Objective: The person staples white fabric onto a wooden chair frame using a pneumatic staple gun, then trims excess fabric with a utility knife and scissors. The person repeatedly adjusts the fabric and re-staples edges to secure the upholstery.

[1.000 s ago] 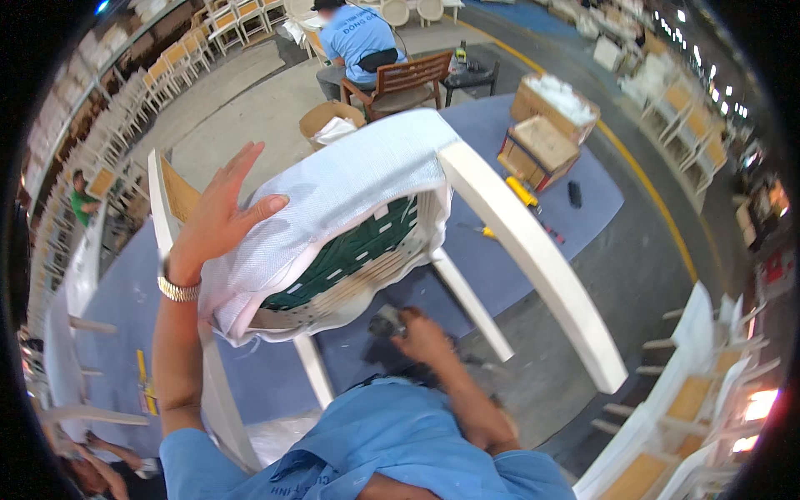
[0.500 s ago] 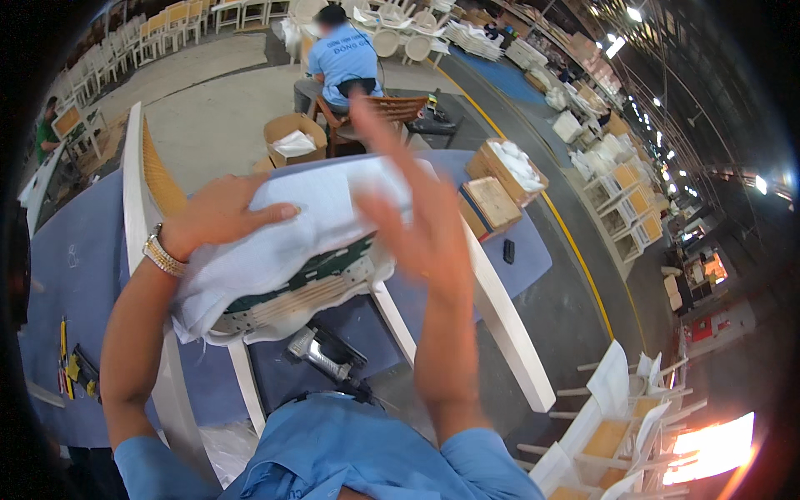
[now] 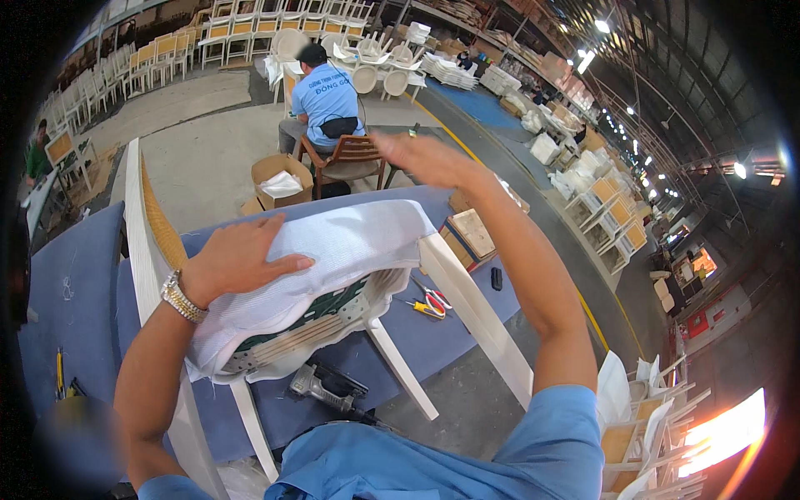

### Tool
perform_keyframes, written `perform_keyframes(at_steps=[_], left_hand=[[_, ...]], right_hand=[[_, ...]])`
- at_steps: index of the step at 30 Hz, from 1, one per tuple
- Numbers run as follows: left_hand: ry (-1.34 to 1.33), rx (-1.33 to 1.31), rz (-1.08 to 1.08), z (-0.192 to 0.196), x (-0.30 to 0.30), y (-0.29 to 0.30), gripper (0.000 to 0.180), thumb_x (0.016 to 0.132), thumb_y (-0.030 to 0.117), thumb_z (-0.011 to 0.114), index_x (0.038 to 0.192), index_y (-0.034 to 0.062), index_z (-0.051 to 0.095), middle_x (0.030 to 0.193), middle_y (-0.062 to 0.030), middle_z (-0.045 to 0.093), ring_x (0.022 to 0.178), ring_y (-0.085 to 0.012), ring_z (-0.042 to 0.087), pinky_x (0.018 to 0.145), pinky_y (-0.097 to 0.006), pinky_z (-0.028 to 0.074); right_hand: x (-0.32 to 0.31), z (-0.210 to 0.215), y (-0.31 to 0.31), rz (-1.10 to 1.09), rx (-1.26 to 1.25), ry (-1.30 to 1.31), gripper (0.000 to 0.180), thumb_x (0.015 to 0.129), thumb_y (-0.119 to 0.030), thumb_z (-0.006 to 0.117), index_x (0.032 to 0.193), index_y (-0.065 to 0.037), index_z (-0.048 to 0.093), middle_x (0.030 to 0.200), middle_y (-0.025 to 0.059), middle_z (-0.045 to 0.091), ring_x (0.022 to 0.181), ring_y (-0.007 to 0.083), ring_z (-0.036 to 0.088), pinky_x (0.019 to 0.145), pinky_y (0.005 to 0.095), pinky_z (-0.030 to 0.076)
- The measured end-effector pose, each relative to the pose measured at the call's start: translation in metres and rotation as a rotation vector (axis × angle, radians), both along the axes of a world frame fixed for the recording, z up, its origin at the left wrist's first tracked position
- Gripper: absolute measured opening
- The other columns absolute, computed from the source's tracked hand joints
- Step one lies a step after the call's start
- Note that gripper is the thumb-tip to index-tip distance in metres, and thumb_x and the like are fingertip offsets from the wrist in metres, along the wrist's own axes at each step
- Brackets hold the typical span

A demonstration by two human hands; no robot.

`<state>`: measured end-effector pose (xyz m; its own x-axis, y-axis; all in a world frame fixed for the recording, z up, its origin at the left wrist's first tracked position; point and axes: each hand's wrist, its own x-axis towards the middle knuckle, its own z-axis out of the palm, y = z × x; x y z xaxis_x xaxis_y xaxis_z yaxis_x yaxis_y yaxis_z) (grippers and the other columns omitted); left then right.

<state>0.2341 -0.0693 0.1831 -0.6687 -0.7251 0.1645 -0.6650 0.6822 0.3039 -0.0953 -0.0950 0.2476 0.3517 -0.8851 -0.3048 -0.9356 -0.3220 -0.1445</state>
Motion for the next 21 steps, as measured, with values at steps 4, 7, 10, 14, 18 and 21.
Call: perform_keyframes(at_steps=[4, 7, 10, 14, 18, 21], left_hand=[[0.014, 0.076, 0.032, 0.01, 0.004, 0.001, 0.096, 0.088, 0.074, 0.056, 0.137, -0.0087, 0.051, 0.121, -0.0314, 0.065, 0.113, -0.0434, 0.064, 0.095, -0.047, 0.052], [0.011, 0.041, 0.044, 0.001, -0.003, 0.001, 0.101, 0.086, 0.078, 0.055, 0.138, -0.0087, 0.052, 0.121, -0.0298, 0.066, 0.113, -0.0404, 0.065, 0.094, -0.048, 0.053], [0.005, 0.027, 0.079, 0.003, -0.009, 0.002, 0.099, 0.086, 0.077, 0.056, 0.137, -0.0074, 0.054, 0.121, -0.0287, 0.066, 0.113, -0.0409, 0.065, 0.094, -0.048, 0.052], [0.059, 0.153, 0.119, 0.007, 0.005, -0.006, 0.085, 0.09, 0.067, 0.059, 0.136, -0.0047, 0.056, 0.123, -0.0271, 0.067, 0.114, -0.0407, 0.065, 0.095, -0.047, 0.052], [0.088, 0.208, 0.071, 0.023, -0.012, -0.002, 0.067, 0.095, 0.049, 0.065, 0.137, -0.0018, 0.056, 0.125, -0.0257, 0.066, 0.114, -0.0389, 0.066, 0.097, -0.044, 0.05], [0.081, 0.156, 0.081, 0.005, 0.0, -0.005, 0.058, 0.097, 0.039, 0.064, 0.139, 0.0, 0.056, 0.123, -0.0253, 0.067, 0.116, -0.0355, 0.065, 0.1, -0.041, 0.048]], right_hand=[[-0.001, -0.041, 0.022, 0.338, -0.281, -0.067, 0.068, 0.108, -0.053, 0.03, 0.158, -0.006, 0.031, 0.165, 0.0158, 0.025, 0.153, 0.0298, 0.023, 0.126, 0.0421, 0.014], [-0.029, -0.032, 0.04, 0.379, -0.185, -0.275, 0.062, 0.106, -0.041, 0.04, 0.157, -0.006, 0.033, 0.165, 0.0151, 0.026, 0.153, 0.0305, 0.022, 0.126, 0.0478, 0.011], [-0.048, -0.036, 0.089, 0.457, -0.221, -0.314, 0.07, 0.1, -0.042, 0.055, 0.157, -0.006, 0.034, 0.164, 0.0181, 0.028, 0.153, 0.0324, 0.024, 0.125, 0.0496, 0.016], [-0.075, -0.049, 0.157, 0.038, -0.388, -0.451, 0.091, 0.088, -0.037, 0.073, 0.158, -0.003, 0.026, 0.163, 0.0221, 0.026, 0.151, 0.0353, 0.027, 0.122, 0.0444, 0.024], [-0.113, -0.069, 0.191, -0.191, 0.129, -0.85, 0.108, 0.08, -0.037, 0.08, 0.159, 0.001, 0.018, 0.162, 0.0225, 0.027, 0.15, 0.0319, 0.029, 0.121, 0.0398, 0.025], [-0.112, -0.087, 0.179, -0.105, 0.023, -0.82, 0.115, 0.071, -0.033, 0.082, 0.16, -0.001, 0.017, 0.151, 0.0182, 0.043, 0.138, 0.028, 0.043, 0.116, 0.0388, 0.032]])
